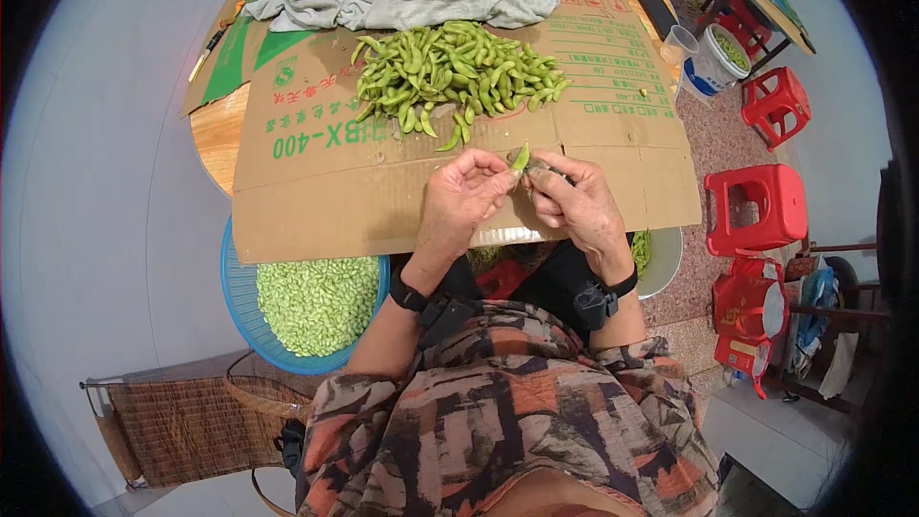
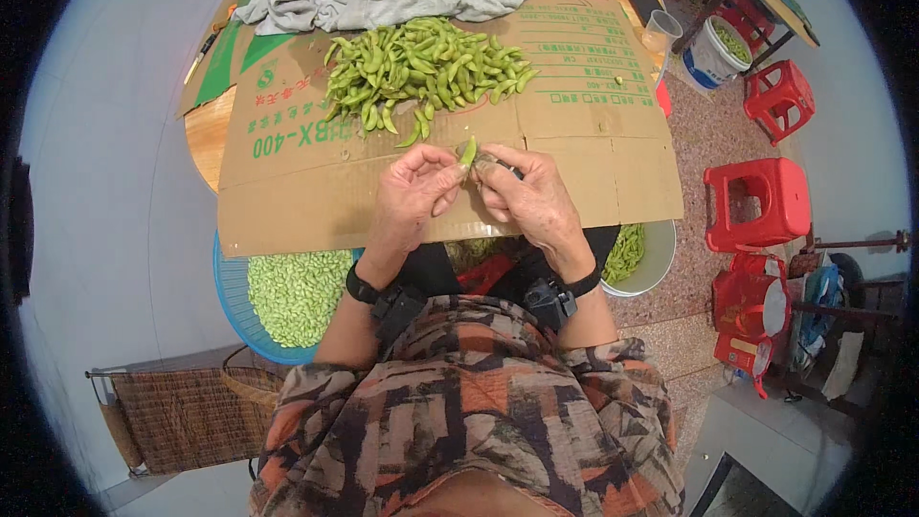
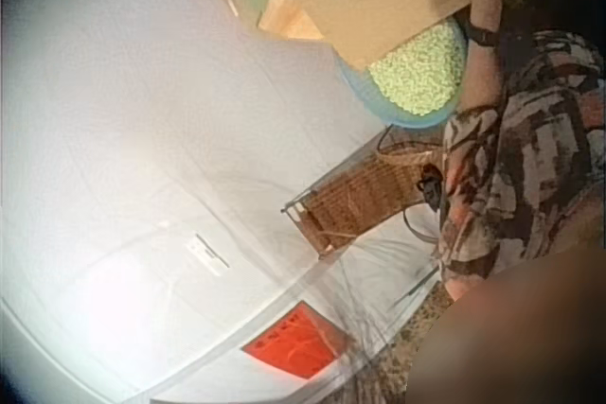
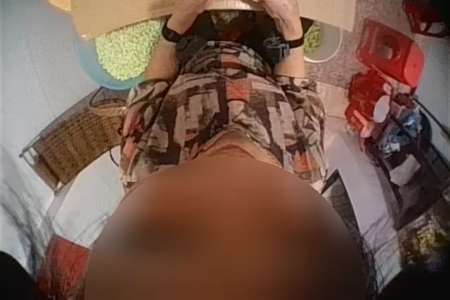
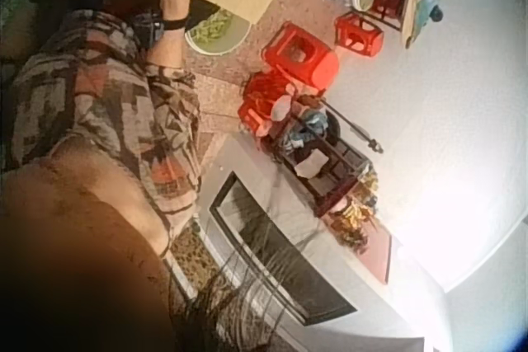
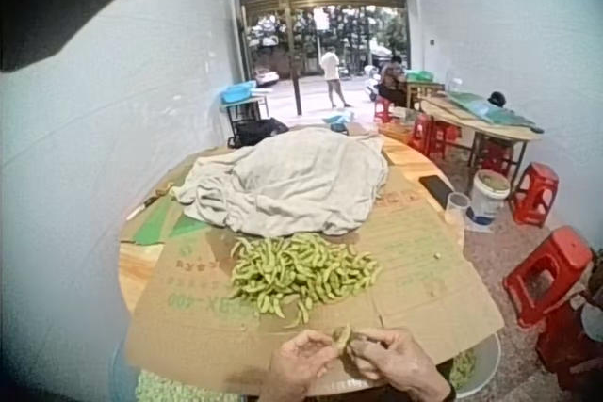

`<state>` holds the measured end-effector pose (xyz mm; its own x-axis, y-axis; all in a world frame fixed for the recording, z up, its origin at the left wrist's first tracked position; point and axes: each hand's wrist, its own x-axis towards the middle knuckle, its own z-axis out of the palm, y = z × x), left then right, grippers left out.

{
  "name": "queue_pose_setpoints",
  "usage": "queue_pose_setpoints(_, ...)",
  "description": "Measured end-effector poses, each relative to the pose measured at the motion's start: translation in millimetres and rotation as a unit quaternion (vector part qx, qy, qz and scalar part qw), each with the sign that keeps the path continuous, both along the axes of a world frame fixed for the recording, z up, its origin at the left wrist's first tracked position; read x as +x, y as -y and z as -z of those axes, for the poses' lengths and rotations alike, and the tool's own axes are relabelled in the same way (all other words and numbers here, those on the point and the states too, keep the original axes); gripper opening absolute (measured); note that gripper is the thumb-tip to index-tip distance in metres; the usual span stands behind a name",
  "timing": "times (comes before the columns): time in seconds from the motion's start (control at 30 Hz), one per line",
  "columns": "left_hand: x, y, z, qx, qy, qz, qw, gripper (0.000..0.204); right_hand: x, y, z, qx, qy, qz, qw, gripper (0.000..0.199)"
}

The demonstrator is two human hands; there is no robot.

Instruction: The recorder is peeling green edamame pods and collecting the beans in a basket.

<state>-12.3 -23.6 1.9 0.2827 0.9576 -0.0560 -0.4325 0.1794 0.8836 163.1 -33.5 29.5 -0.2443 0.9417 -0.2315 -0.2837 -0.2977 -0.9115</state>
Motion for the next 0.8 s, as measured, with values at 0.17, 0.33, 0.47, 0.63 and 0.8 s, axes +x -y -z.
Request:
queue_pose_setpoints(0.17, -4, 1, 1, 0.028, -0.138, -0.029, 0.990, 0.008, -2, 3, -2, -0.016, 0.050, 0.002, 0.999, 0.026)
queue_pose_setpoints(0.33, -6, 3, 7, 0.034, -0.135, -0.019, 0.990, 0.007, -7, 7, -11, 0.029, 0.124, -0.006, 0.992, 0.029)
queue_pose_setpoints(0.47, -6, 1, 10, -0.101, 0.134, 0.073, 0.983, 0.009, 2, -3, -3, 0.023, -0.004, -0.046, 0.999, 0.026)
queue_pose_setpoints(0.63, 1, 3, 4, -0.150, 0.189, 0.080, 0.967, 0.011, 2, -9, -2, 0.001, -0.064, -0.037, 0.997, 0.023)
queue_pose_setpoints(0.8, 1, 3, 10, 0.142, -0.235, -0.082, 0.958, 0.013, -7, -1, -8, 0.013, 0.099, -0.013, 0.995, 0.022)
